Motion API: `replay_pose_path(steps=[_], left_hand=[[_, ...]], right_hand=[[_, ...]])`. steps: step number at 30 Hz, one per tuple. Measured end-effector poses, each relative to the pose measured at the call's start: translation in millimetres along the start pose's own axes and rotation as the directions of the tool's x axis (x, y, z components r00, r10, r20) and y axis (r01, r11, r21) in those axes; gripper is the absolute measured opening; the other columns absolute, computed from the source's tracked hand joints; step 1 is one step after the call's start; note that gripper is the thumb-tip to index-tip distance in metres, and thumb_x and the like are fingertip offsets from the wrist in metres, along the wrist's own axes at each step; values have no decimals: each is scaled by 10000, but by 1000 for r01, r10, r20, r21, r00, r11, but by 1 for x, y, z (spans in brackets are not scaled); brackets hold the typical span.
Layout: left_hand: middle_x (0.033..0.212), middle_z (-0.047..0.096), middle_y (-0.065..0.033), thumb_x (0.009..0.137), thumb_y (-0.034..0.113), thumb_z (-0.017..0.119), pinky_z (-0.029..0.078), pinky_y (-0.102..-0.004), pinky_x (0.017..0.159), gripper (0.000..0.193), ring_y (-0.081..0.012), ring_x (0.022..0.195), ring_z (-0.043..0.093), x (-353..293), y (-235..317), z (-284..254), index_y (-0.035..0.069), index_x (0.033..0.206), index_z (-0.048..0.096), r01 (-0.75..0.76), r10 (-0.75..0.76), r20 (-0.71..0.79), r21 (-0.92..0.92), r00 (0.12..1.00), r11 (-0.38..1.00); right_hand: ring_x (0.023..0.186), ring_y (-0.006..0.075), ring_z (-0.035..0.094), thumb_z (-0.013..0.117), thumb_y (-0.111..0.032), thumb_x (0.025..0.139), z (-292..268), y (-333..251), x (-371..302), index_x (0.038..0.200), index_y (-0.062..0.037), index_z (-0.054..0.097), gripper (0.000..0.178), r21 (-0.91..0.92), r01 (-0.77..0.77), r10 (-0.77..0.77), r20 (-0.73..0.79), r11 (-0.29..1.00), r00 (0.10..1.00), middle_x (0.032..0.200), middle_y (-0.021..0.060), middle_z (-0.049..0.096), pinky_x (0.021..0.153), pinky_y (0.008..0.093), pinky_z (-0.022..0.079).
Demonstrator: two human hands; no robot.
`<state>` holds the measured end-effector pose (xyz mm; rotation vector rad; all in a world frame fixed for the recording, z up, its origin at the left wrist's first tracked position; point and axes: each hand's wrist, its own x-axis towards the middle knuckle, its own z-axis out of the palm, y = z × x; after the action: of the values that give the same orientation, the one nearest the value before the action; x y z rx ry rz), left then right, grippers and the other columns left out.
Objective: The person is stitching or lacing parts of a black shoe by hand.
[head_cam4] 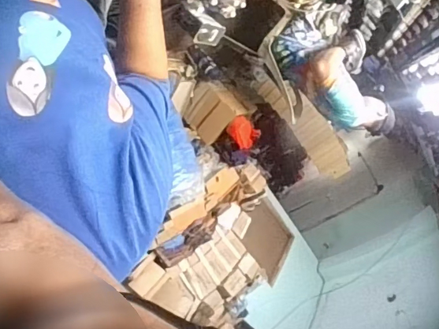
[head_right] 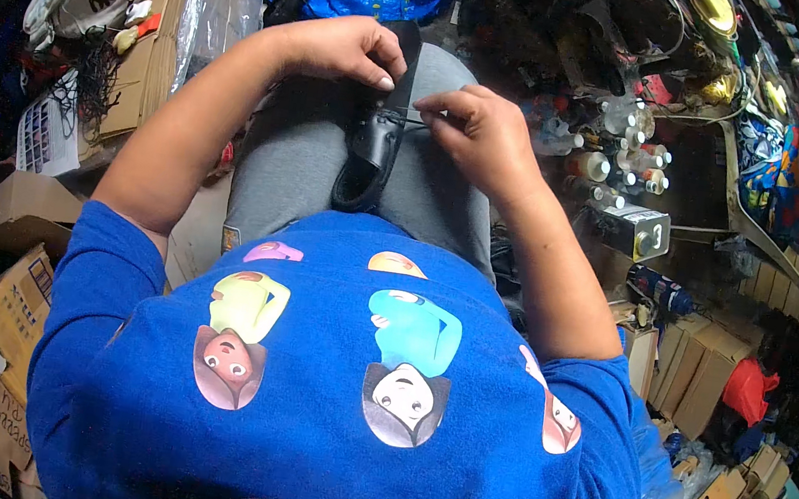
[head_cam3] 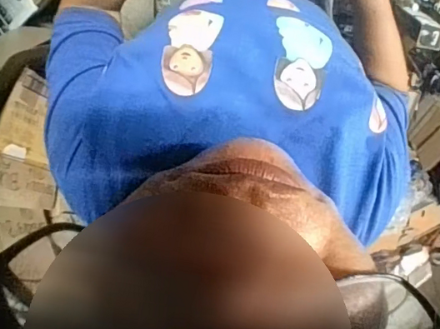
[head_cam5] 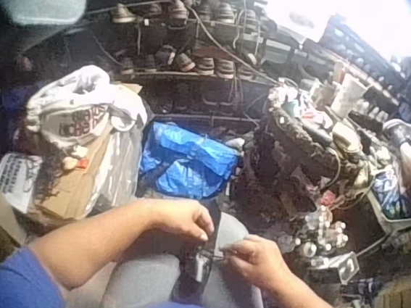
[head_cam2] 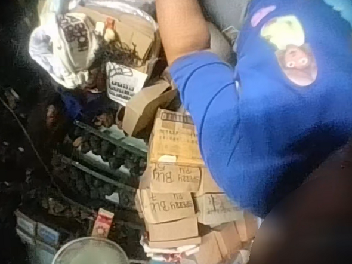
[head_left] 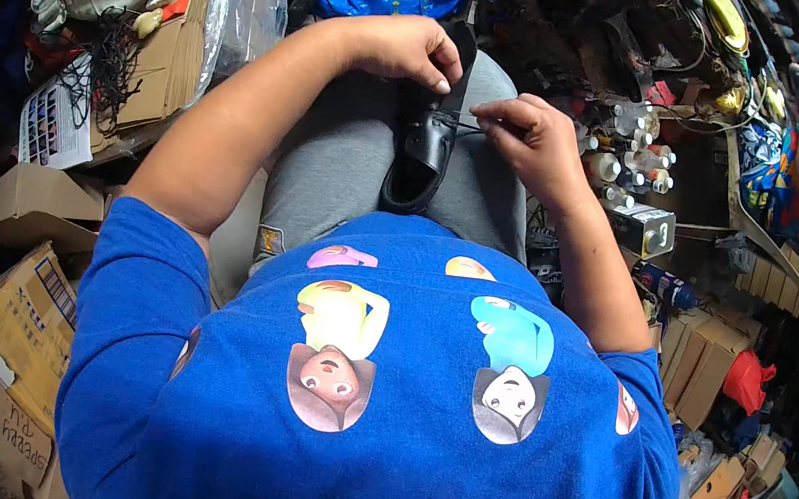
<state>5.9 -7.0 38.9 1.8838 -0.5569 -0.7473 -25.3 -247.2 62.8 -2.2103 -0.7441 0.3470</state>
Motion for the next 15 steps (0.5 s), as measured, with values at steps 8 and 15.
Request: replay_pose_path(steps=[8, 15], left_hand=[[866, 667, -35, 776, 128, 698, 466, -268, 785, 231, -119, 821, 598, -2, 3, -6, -11, 959, 674, 33, -33, 54, 6, 998, 999], [942, 637, -66, 755, 54, 614, 437, -257, 852, 351, -149, 914, 581, -2, 7, -11, -2, 1099, 652, 52, -59, 133, 57, 989, 997]], right_hand=[[702, 271, 646, 655, -170, 787, 6, -3, 9, 887, -120, 714, 127, -155, 118, -111, 52, 981, 992, 767, 125, 665, 686, 344, 480], [659, 263, 627, 637, -188, 789, 8, -12, 9, 851, -152, 714, 106, -341, 172, -169, 40, 924, 985, 732, 96, 662, 700, 358, 437]])
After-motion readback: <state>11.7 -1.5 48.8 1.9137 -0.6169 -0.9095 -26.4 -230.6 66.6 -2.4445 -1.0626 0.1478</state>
